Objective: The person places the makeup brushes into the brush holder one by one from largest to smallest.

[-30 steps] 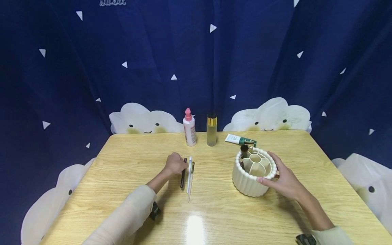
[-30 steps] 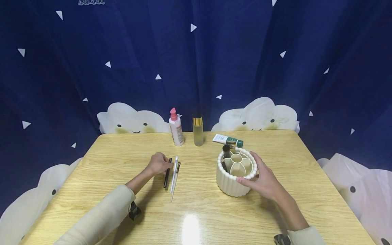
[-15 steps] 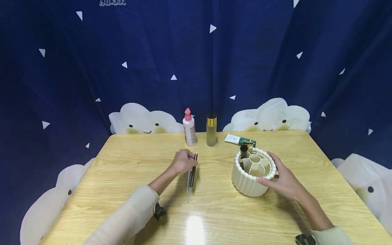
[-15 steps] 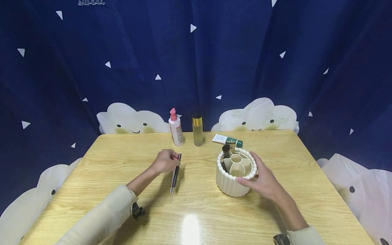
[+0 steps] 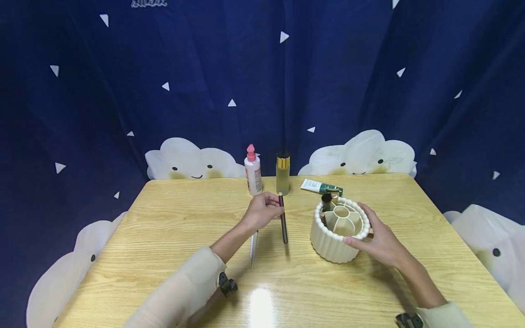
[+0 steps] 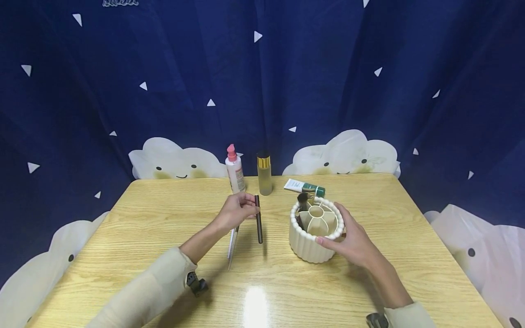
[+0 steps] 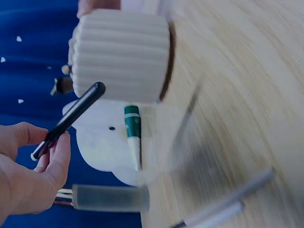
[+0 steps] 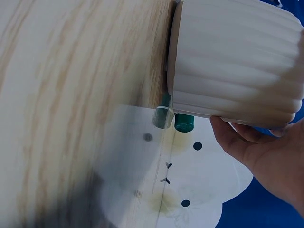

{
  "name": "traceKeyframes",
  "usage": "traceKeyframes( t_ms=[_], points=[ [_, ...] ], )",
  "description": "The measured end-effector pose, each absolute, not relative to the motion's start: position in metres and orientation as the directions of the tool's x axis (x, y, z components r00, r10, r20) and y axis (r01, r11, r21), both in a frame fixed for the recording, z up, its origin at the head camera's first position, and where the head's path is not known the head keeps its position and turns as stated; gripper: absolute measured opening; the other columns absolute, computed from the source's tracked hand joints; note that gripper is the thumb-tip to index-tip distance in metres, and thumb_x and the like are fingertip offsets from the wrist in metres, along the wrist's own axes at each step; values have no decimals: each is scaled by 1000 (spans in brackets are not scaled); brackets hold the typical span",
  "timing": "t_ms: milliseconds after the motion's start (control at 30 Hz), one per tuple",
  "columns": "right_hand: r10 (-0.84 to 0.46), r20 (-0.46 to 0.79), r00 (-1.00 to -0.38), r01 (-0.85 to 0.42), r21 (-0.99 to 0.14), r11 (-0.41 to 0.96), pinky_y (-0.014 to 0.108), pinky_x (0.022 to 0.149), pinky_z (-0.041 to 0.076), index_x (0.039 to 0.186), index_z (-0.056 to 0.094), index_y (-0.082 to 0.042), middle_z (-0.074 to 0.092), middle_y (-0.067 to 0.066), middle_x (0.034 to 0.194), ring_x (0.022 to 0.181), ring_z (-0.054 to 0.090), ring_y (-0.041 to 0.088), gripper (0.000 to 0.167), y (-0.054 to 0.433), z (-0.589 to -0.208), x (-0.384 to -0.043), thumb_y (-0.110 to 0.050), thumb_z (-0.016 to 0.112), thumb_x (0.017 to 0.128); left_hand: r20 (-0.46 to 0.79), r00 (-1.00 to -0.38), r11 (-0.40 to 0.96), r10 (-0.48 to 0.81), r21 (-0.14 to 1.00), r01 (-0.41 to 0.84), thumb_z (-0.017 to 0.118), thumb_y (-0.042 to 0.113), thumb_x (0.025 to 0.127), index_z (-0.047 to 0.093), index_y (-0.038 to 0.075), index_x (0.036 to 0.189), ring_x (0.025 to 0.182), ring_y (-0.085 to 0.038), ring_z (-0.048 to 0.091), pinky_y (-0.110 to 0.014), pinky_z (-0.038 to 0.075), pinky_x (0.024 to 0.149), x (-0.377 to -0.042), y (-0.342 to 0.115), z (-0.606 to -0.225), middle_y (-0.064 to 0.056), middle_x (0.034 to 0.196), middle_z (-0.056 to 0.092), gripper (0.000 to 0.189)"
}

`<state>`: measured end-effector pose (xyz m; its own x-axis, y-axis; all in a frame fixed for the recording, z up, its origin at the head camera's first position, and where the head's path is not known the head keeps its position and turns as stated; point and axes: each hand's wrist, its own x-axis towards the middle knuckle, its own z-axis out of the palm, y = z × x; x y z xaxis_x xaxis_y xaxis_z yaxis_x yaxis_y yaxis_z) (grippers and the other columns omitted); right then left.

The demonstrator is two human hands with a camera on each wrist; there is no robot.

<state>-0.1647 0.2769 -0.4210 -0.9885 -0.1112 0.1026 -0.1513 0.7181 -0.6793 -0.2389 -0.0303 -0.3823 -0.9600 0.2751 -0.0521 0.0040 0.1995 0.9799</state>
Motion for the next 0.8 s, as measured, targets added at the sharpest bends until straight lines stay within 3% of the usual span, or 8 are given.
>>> traceKeyframes(
  t_ms=[167, 400, 567, 800],
  points=[
    [-112, 110, -988, -157, -681, 715, 59, 91, 47, 152, 9, -13, 35, 29, 145, 122, 47, 48, 102, 277, -422, -164, -43, 73, 79, -6, -960, 57, 282, 998, 11, 60, -6, 83, 54, -11, 107, 72, -7, 58, -28, 58, 75, -236, -15, -372, -6, 88, 55, 26],
    [-119, 126, -985, -173, -683, 709, 58, 91, 47, 152, 10, -12, 36, 29, 144, 122, 48, 47, 101, 277, -424, -164, -41, 73, 79, 64, -954, -90, 292, 995, 39, 58, -8, 84, 52, -14, 109, 74, -6, 61, -29, 58, 79, -230, -1, -360, -8, 90, 57, 26],
    [-122, 134, -983, -181, -687, 704, 57, 91, 48, 152, 11, -12, 36, 29, 144, 121, 49, 46, 100, 277, -424, -164, -41, 74, 79, 75, -957, -111, 281, 993, 46, 59, -6, 84, 52, -12, 109, 78, -8, 63, -29, 57, 80, -230, 3, -358, -10, 93, 60, 27],
    [-118, 131, -984, -176, -687, 705, 57, 91, 48, 152, 11, -12, 37, 29, 144, 120, 49, 47, 101, 277, -423, -163, -41, 74, 79, 111, -966, -76, 233, 992, 96, 62, -4, 83, 53, -10, 108, 80, -8, 65, -29, 57, 80, -227, 10, -361, -26, 104, 64, 27]
  ],
)
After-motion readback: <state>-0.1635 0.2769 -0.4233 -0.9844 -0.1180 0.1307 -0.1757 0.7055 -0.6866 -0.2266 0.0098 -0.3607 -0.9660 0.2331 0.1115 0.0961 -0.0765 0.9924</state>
